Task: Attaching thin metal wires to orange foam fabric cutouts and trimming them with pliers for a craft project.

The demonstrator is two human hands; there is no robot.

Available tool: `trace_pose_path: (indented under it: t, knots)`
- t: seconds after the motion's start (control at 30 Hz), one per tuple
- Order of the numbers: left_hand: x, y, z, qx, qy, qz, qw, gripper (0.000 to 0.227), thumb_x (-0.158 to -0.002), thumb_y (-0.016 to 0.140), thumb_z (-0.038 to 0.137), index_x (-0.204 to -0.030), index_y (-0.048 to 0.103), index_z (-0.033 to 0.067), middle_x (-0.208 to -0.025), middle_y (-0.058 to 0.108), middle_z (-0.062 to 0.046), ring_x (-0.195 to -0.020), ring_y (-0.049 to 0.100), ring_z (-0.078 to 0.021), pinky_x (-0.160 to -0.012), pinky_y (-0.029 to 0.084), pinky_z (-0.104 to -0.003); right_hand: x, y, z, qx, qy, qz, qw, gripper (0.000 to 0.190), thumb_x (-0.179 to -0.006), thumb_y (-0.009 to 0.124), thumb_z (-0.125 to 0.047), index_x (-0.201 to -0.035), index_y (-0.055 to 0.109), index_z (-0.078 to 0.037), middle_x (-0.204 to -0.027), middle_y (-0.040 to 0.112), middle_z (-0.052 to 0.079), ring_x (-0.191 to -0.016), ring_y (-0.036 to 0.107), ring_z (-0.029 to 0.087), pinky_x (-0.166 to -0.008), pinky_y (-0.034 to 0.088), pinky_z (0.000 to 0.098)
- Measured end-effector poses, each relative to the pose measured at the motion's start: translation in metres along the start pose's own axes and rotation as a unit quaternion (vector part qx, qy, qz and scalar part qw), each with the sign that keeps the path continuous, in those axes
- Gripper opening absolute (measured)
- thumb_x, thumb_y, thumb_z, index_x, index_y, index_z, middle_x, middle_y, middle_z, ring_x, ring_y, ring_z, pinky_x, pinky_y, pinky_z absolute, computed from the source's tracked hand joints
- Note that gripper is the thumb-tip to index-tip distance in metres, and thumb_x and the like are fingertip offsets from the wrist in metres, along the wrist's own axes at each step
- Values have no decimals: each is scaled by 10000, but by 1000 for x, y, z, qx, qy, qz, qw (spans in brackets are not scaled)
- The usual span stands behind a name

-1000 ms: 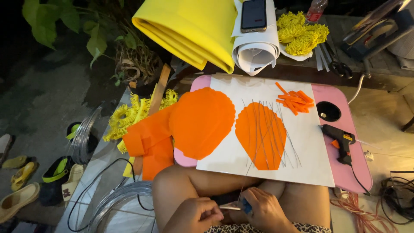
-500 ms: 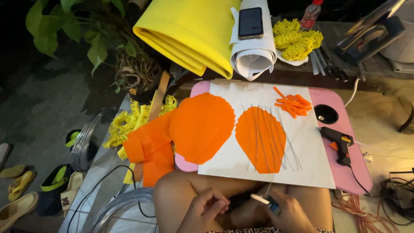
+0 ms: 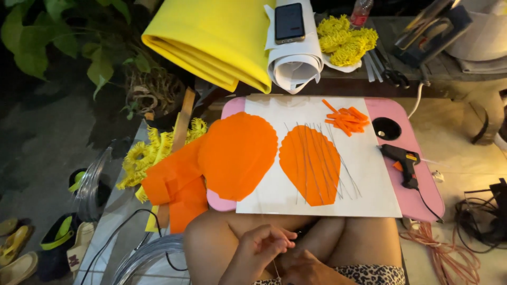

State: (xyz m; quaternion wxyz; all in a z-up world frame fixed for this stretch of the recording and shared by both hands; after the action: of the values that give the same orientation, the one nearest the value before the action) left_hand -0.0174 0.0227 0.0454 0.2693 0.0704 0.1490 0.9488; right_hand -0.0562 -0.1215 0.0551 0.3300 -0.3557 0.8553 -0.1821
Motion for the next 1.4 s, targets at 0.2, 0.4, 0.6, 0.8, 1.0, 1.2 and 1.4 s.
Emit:
trace_pose_path:
  t: [0.2,0.4,0.6,0.8,1.0,1.2,1.4]
  knots:
    - [1,-4,17,-185,26,73,980,83,-844,604,129,-837,629,50,-1056,758,-53,-710,595,-67,-625,446,-173,37,18,34,-67,206,-97,971,257,-855,502,-119,-1047,622,3,-1009,656,114,-920,627,207,-821,474,282]
    - [0,-10,7,-70,-64,101,990,157,-844,583,131,-900,660,6,-1011,741,-108,-682,620,-139,-597,487,-220,35,6,22,-92,299,-132,941,224,-778,521,-93,-976,625,-96,-948,677,-3,-862,595,128,-808,462,244]
    - [6,-38,-2,-38,7,176,984,120,-821,584,29,-885,654,-43,-999,752,-154,-604,599,-147,-567,500,-241,49,-36,30,5,555,-84,828,529,-820,603,-245,-1306,516,-435,-936,711,-89,-758,679,41,-717,549,183]
    - [6,-59,-30,-41,-19,204,978,110,-804,620,17,-873,658,-59,-968,766,-159,-597,612,-168,-559,502,-247,96,-136,59,215,537,231,783,583,-779,496,-141,-1346,383,-215,-1013,643,49,-879,646,224,-776,496,347]
    - [-8,-33,-40,-65,-40,107,991,155,-827,636,94,-916,671,-28,-937,757,-116,-637,637,-133,-568,517,-222,107,-156,103,710,433,177,527,523,-771,598,-407,-1277,572,-275,-900,548,59,-626,618,212,-402,503,315]
    - [-17,-4,-10,-160,-18,79,984,87,-824,649,104,-797,668,23,-704,653,-44,-586,597,-108,-559,488,-211,118,-149,135,659,489,167,547,508,-796,521,-404,-1290,560,-293,-985,544,108,-815,590,271,-511,553,344]
    - [-26,3,0,-138,0,67,988,52,-853,630,71,-849,641,20,-686,644,-49,-592,577,-99,-553,467,-202,82,-146,87,711,393,214,542,442,-774,643,-404,-1174,681,-219,-1027,555,38,-869,557,196,-585,533,248]
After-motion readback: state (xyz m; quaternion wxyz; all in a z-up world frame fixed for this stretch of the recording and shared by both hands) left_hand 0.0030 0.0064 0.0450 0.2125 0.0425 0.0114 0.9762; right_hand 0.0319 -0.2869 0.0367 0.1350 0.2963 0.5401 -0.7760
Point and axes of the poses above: each hand's wrist, its own x-axis away from the middle knuckle, its own y-axis out of the palm, z = x × y, the point moved 3 cm from there along -x, towards the middle knuckle
